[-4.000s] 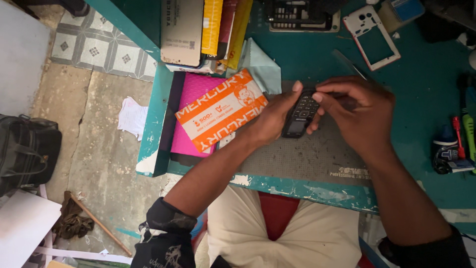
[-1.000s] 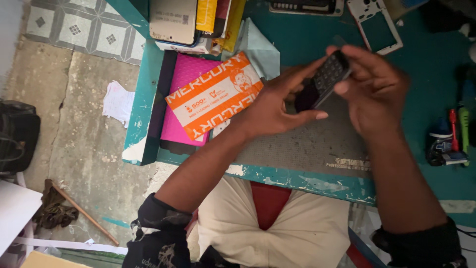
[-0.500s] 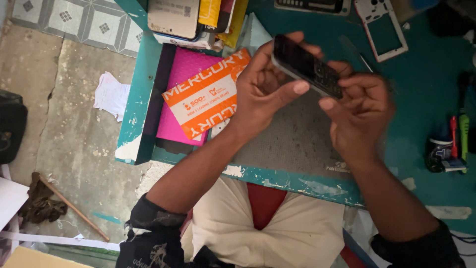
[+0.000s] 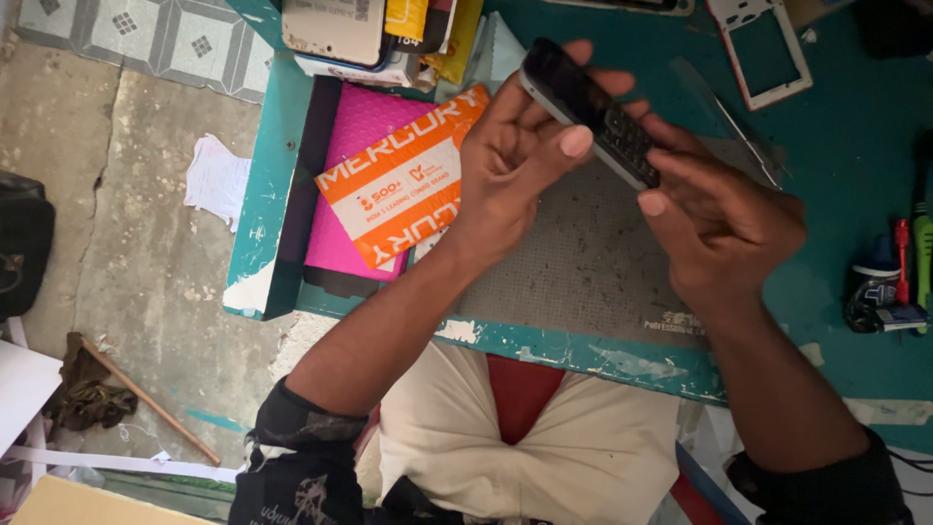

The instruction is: The person uses a metal prying tool to open the back cover of a black feature phone, then removes the battery and SIM card tray. The person repeatedly pries and inspects the phone edges and internal components on a cluttered workbench.

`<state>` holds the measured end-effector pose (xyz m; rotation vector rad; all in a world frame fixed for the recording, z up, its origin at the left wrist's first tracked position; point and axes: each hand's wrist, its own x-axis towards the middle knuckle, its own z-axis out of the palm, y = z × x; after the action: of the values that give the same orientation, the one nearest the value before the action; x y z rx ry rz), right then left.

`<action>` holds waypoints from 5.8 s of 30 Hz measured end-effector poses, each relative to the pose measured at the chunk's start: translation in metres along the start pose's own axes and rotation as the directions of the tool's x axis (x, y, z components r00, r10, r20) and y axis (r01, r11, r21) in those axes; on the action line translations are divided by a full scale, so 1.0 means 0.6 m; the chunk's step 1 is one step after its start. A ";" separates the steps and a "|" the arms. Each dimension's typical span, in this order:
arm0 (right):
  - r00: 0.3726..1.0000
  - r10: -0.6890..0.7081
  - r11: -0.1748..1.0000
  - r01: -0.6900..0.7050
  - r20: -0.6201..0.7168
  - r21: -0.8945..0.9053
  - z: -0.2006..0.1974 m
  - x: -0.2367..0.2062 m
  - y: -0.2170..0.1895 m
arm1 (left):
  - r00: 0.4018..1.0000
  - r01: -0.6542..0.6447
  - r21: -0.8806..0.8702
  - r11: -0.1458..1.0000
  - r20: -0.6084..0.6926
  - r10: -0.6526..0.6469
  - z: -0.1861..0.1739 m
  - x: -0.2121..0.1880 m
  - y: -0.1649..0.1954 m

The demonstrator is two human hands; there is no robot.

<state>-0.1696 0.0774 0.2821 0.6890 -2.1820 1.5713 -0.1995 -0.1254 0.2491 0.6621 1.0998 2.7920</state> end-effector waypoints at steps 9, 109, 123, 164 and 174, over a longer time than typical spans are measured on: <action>0.999 0.017 0.950 -0.006 0.033 -0.314 -0.015 0.000 0.007 | 1.000 -0.006 0.151 0.989 -0.027 0.010 -0.014 -0.007 -0.025; 0.980 -0.140 0.928 0.178 0.138 -0.328 -0.009 0.033 -0.033 | 0.963 -0.260 0.826 0.500 0.262 0.068 0.012 -0.015 0.001; 0.992 -0.002 0.958 0.040 0.130 -0.284 -0.018 0.003 -0.004 | 0.962 -0.272 0.867 0.418 0.260 0.086 0.013 -0.021 -0.002; 0.985 -0.116 0.951 0.148 0.130 -0.271 -0.012 0.018 -0.004 | 0.950 -0.311 0.887 0.342 0.289 0.115 0.007 -0.010 -0.004; 0.989 -0.100 0.971 0.122 0.113 -0.204 -0.003 0.016 0.005 | 0.962 -0.264 0.873 0.410 0.270 0.044 0.000 -0.011 0.009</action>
<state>-0.1793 0.0782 0.2858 0.8237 -2.2972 1.2522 -0.1933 -0.1307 0.2504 1.1157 2.6166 1.8799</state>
